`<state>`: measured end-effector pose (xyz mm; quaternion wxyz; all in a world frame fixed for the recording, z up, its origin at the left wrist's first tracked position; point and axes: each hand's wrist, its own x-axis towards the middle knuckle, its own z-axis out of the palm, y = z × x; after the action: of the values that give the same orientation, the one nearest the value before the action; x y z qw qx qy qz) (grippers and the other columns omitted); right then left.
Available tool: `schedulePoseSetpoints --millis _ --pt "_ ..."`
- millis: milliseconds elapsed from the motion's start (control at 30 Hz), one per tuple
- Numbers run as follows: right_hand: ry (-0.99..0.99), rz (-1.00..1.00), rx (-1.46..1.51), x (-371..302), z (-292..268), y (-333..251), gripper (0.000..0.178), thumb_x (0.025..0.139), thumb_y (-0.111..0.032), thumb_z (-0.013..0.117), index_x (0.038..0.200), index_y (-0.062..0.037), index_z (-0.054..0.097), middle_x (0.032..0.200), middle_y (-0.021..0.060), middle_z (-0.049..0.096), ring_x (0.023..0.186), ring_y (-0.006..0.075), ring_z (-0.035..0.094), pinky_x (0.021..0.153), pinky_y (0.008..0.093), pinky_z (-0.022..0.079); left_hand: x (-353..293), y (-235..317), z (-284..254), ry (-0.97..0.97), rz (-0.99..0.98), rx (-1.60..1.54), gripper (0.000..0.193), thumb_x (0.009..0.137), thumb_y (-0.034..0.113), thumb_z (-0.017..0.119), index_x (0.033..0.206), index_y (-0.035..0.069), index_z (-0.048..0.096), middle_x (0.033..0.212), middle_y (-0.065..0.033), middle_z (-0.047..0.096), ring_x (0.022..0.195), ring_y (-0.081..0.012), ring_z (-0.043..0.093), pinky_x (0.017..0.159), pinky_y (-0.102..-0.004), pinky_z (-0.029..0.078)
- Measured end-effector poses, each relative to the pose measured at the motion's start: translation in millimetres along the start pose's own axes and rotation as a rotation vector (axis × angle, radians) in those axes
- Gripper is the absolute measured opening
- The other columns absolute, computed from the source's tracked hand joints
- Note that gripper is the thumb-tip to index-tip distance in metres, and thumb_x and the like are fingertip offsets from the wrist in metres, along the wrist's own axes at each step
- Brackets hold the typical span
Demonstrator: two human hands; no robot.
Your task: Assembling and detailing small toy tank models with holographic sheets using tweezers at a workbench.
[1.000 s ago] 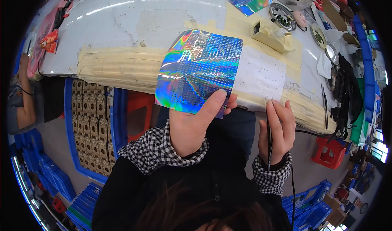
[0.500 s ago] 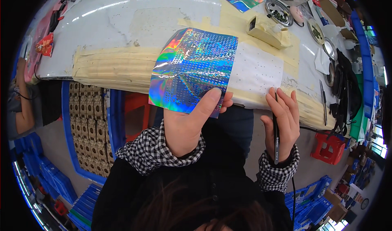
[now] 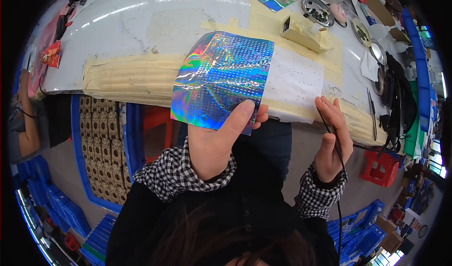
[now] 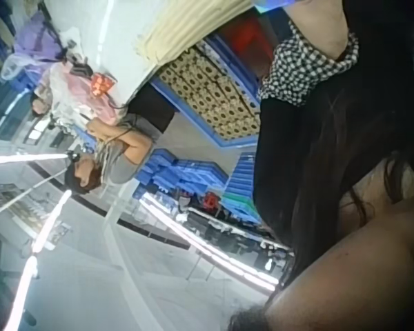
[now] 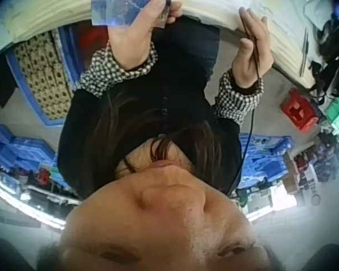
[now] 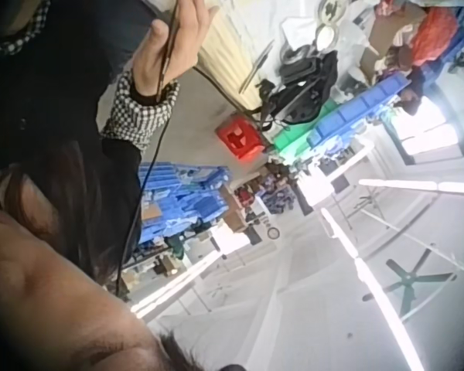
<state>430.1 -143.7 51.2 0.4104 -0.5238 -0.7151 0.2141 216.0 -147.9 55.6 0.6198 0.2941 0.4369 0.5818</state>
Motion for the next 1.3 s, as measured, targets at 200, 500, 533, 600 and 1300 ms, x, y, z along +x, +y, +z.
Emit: schedulePoseSetpoints --millis 200,500,533,600,1300 --pt "-0.005 -0.075 -0.125 1.8 3.7 4.6 0.059 0.091 -0.050 0.050 0.113 0.0033 0.061 0.111 0.0147 0.065 0.114 0.0314 0.056 0.108 0.0520 0.029 -0.8 -0.4 -0.8 0.003 0.009 0.000 0.021 0.091 0.013 0.056 0.108 0.000 0.058 0.089 -0.0132 0.068 0.077 -0.0212 0.067 0.068 -0.0311 0.053" --pt "-0.152 -0.274 -0.523 3.5 1.2 -5.2 0.030 0.080 -0.022 0.069 0.102 -0.0026 0.063 0.110 0.0129 0.066 0.109 0.0314 0.056 0.104 0.0525 0.034 -2.0 1.5 -0.2 -0.003 -0.007 -0.002 0.022 0.091 0.013 0.056 0.109 0.000 0.058 0.090 -0.0130 0.068 0.078 -0.0212 0.067 0.068 -0.0313 0.053" --pt "-0.165 -0.286 -0.556 3.4 1.2 -6.0 0.025 0.078 -0.017 0.071 0.098 -0.0033 0.063 0.110 0.0126 0.066 0.109 0.0311 0.056 0.105 0.0524 0.034 -2.1 1.4 -0.7 -0.004 -0.007 -0.004 0.022 0.091 0.013 0.056 0.109 0.000 0.058 0.090 -0.0130 0.068 0.078 -0.0212 0.067 0.068 -0.0313 0.053" --pt "-0.181 -0.269 -0.514 6.7 -0.7 -9.6 0.018 0.075 -0.008 0.069 0.090 -0.0036 0.060 0.110 0.0138 0.066 0.110 0.0317 0.055 0.105 0.0527 0.034 -3.0 1.3 -1.3 0.002 -0.009 -0.009 0.022 0.091 0.014 0.057 0.109 0.000 0.058 0.090 -0.0131 0.068 0.078 -0.0213 0.067 0.068 -0.0314 0.053" --pt "-0.071 -0.087 0.016 -2.6 -7.0 -9.4 0.094 0.085 -0.075 0.014 0.120 0.0045 0.049 0.118 0.0247 0.060 0.115 0.0316 0.054 0.106 0.0446 0.032 -5.0 2.3 -1.1 0.053 -0.040 -0.007 0.020 0.091 0.013 0.060 0.108 0.002 0.058 0.089 -0.0124 0.067 0.073 -0.0173 0.065 0.063 -0.0282 0.053"
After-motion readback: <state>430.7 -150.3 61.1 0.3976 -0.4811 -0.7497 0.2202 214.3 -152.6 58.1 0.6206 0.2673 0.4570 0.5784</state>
